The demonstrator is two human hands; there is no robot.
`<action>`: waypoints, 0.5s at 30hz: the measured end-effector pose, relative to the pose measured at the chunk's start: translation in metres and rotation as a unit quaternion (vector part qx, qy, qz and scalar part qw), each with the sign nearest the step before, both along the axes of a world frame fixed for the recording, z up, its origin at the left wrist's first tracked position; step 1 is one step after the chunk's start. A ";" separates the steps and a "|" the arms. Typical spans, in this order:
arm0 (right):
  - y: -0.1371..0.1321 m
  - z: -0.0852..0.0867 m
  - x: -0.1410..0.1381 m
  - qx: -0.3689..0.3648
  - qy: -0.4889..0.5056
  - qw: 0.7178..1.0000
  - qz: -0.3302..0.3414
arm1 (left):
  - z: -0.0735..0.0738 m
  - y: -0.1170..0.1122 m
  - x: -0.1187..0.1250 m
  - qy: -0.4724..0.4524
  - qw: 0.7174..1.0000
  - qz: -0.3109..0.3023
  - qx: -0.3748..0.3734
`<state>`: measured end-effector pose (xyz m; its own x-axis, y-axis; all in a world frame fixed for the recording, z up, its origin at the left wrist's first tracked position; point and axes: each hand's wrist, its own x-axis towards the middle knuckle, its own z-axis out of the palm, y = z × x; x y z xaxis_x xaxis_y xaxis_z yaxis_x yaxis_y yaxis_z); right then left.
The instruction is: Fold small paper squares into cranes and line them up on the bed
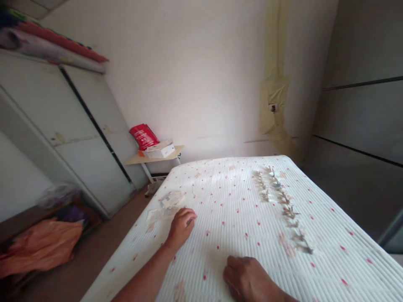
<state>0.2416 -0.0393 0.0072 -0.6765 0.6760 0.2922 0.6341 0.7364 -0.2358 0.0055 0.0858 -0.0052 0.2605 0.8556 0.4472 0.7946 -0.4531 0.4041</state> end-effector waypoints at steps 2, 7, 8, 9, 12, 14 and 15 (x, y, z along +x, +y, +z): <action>0.003 0.001 -0.018 0.022 -0.017 0.999 0.032 | 0.001 -0.001 -0.022 0.008 0.999 0.035 0.024; 0.015 -0.002 -0.058 0.044 -0.035 0.997 0.059 | 0.004 0.011 -0.066 0.019 0.982 0.177 0.070; 0.019 -0.004 -0.064 0.049 -0.036 0.996 0.058 | 0.005 0.015 -0.071 0.025 0.976 0.203 0.067; 0.022 -0.006 -0.070 0.051 -0.037 0.996 0.058 | 0.006 0.019 -0.075 0.034 0.972 0.225 0.061; 0.031 -0.011 -0.085 0.057 -0.030 0.997 0.049 | 0.005 0.027 -0.077 0.071 0.961 0.265 0.015; 0.034 -0.012 -0.092 0.056 -0.026 0.997 0.034 | 0.004 0.031 -0.075 0.094 0.957 0.274 -0.010; 0.035 -0.012 -0.094 0.054 -0.024 0.998 0.028 | 0.003 0.033 -0.074 0.103 0.956 0.274 -0.016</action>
